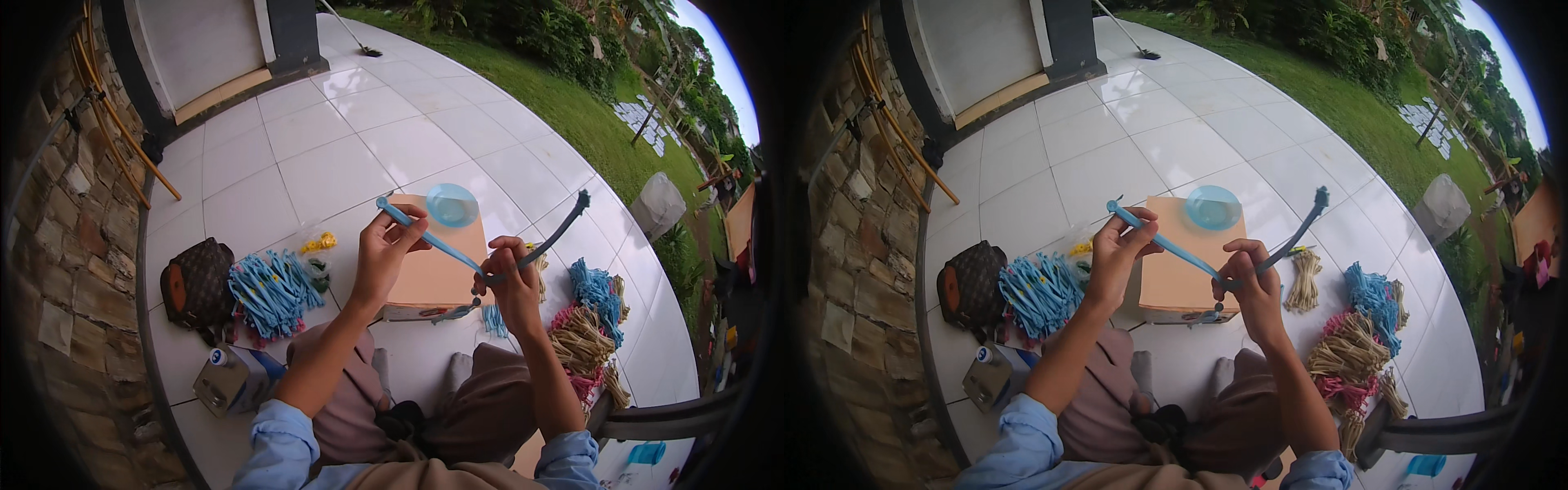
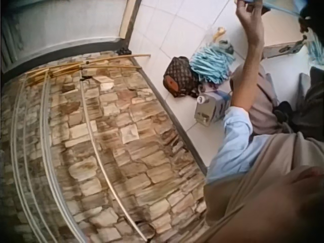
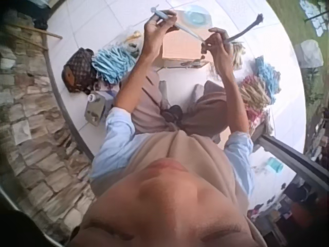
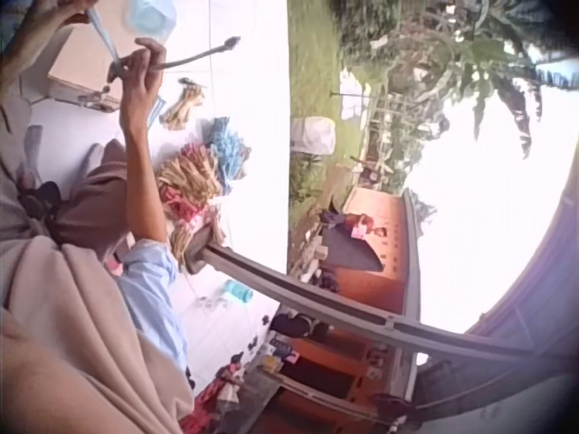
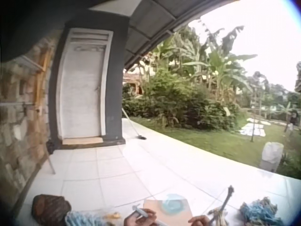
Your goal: The person assembles sandal components by attaching small flower-shaped decorations to the straps and grouping bundles of straps together by hand.
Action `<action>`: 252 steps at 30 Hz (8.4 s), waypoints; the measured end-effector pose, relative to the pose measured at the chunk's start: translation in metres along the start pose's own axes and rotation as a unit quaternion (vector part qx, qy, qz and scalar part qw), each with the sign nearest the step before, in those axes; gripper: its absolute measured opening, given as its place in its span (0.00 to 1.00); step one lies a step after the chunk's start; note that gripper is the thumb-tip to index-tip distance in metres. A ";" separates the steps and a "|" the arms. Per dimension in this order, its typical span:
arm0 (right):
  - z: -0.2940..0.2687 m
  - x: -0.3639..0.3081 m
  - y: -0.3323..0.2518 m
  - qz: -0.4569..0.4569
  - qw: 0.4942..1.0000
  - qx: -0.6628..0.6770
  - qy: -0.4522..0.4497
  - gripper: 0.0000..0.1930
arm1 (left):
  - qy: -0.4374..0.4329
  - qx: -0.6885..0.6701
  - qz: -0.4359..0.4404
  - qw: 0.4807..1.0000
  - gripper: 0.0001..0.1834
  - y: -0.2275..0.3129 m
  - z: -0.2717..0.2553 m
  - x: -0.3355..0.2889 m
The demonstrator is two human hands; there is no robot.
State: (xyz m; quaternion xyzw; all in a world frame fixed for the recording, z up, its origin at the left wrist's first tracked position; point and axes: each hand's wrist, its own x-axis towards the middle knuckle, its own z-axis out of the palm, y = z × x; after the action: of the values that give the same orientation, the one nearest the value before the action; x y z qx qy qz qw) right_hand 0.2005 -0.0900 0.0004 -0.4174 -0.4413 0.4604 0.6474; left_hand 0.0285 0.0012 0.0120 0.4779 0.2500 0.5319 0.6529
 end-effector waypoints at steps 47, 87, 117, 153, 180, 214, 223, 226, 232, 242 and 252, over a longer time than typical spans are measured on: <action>-0.209 0.124 0.148 0.245 0.954 -0.111 -0.128 0.13 | -0.349 0.577 -0.017 0.739 0.15 -0.179 -0.021 0.108; -0.164 0.129 0.131 0.046 0.843 -0.526 -0.100 0.41 | -0.225 0.605 0.203 0.736 0.19 -0.219 -0.010 0.079; -0.145 0.171 0.115 -0.131 0.602 -0.748 -0.247 0.31 | -0.232 0.584 0.189 0.755 0.20 -0.219 -0.011 0.079; -0.187 0.115 0.141 -0.244 0.706 -0.634 -0.198 0.18 | -0.208 0.563 0.166 0.782 0.14 -0.215 -0.006 0.081; -0.131 0.173 0.131 -0.189 0.637 -0.713 -0.222 0.22 | -0.208 0.571 0.168 0.776 0.14 -0.217 -0.009 0.080; -0.160 0.097 0.114 -0.146 0.746 -0.650 0.009 0.20 | -0.230 0.563 0.146 0.781 0.16 -0.215 -0.010 0.081; -0.166 0.097 0.149 0.097 0.923 -0.361 0.087 0.17 | -0.226 0.513 0.181 0.808 0.10 -0.218 -0.013 0.083; -0.166 0.093 0.153 0.093 0.922 -0.362 0.101 0.17 | -0.223 0.508 0.200 0.808 0.11 -0.217 -0.010 0.085; -0.144 0.053 0.155 0.025 0.930 -0.245 0.273 0.14 | -0.251 0.508 0.223 0.793 0.13 -0.199 0.011 0.073; -0.072 0.084 -0.039 0.081 0.994 -0.067 0.003 0.23 | -0.240 0.519 0.587 0.573 0.23 -0.080 0.026 0.069; -0.019 0.152 -0.067 0.024 0.986 -0.103 -0.127 0.19 | -0.333 0.611 0.606 0.385 0.12 0.029 0.024 0.113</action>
State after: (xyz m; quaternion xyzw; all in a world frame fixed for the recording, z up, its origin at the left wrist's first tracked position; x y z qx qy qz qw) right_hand 0.2626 0.0385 0.0871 -0.4308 -0.5546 0.4771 0.5284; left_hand 0.0702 0.0977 0.0684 0.9119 -0.0856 0.2883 -0.2793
